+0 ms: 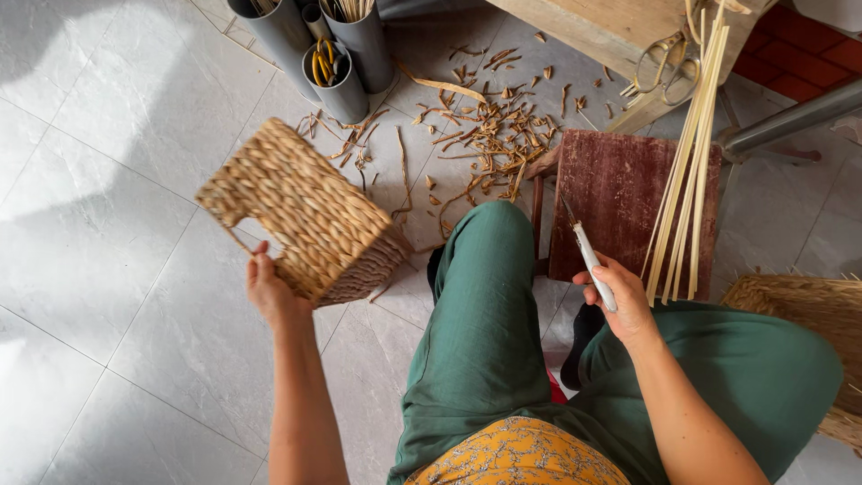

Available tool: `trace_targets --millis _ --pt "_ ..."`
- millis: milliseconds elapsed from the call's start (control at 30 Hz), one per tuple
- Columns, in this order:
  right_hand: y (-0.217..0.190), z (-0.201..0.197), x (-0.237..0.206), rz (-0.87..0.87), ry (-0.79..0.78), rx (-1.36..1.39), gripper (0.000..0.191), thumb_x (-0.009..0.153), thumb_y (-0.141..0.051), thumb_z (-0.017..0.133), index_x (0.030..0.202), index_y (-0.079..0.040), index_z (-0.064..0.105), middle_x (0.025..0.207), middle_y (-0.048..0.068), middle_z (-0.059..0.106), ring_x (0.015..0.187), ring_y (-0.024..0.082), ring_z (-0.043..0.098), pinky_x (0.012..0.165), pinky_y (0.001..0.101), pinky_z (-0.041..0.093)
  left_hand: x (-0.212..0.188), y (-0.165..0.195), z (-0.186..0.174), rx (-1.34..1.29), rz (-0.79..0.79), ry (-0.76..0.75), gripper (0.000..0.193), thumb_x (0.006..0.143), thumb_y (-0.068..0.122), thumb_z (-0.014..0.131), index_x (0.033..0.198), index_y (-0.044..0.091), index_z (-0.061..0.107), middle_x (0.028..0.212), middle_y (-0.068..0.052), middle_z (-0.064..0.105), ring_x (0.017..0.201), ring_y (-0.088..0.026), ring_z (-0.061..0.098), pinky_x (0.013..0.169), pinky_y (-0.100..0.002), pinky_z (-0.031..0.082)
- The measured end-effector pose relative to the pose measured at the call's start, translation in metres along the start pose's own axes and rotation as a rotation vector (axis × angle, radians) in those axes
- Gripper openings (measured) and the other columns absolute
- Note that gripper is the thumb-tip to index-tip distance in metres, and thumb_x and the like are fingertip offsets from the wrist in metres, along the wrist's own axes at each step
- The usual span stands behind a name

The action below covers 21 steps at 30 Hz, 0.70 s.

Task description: The person sits on the floor preparing thin bamboo sticks for basket weaving. They peel and split sticks by hand, cut them with pruning shears, trim the ends with a small knife, and place finished sticks with a growing bundle on a small stool.

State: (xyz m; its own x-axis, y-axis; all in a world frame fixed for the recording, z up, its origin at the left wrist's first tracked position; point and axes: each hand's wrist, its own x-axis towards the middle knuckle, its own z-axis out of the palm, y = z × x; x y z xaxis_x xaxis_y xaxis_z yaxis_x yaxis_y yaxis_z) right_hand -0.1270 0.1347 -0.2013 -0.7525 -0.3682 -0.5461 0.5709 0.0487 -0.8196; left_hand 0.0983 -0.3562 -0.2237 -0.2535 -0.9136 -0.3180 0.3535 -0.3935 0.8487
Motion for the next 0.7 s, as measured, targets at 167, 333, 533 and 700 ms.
trace_targets --millis 167,333,533,700 --pt "0.002 0.013 0.009 -0.002 0.005 -0.015 0.067 0.089 -0.033 0.062 0.146 0.002 0.053 0.095 0.011 0.069 0.069 0.011 0.057 0.062 0.0234 0.043 0.039 0.041 0.013 -0.031 0.037 0.083 0.035 0.109 0.024 0.036 0.13 0.005 0.056 0.13 -0.027 0.062 0.112 -0.039 0.074 0.086 -0.051 0.062" --pt "0.008 0.022 0.018 -0.013 -0.005 0.038 0.068 0.09 -0.033 0.061 0.147 0.003 0.052 0.097 0.011 0.069 0.071 0.012 0.057 0.063 0.0231 0.043 0.101 0.047 0.019 -0.223 0.123 0.02 0.04 0.11 0.023 0.038 0.142 0.003 0.05 0.142 -0.026 0.057 0.123 -0.041 0.069 0.094 -0.051 0.062" --pt "0.015 0.034 0.021 -0.012 -0.019 0.087 0.067 0.091 -0.034 0.061 0.147 0.003 0.051 0.095 0.012 0.069 0.069 0.013 0.057 0.059 0.0243 0.042 0.138 0.048 0.016 -0.084 0.102 -0.016 0.046 0.111 0.028 0.047 0.148 0.001 0.045 0.148 -0.025 0.058 0.127 -0.04 0.069 0.096 -0.051 0.062" --pt "0.006 0.053 0.011 -0.07 -0.089 0.116 0.067 0.091 -0.032 0.061 0.145 0.005 0.051 0.094 0.012 0.07 0.069 0.012 0.058 0.064 0.0244 0.047 0.081 0.036 0.012 0.495 0.496 0.115 0.06 0.117 0.028 0.056 0.159 0.002 0.022 0.155 -0.019 0.041 0.146 -0.031 0.045 0.12 -0.046 0.043"
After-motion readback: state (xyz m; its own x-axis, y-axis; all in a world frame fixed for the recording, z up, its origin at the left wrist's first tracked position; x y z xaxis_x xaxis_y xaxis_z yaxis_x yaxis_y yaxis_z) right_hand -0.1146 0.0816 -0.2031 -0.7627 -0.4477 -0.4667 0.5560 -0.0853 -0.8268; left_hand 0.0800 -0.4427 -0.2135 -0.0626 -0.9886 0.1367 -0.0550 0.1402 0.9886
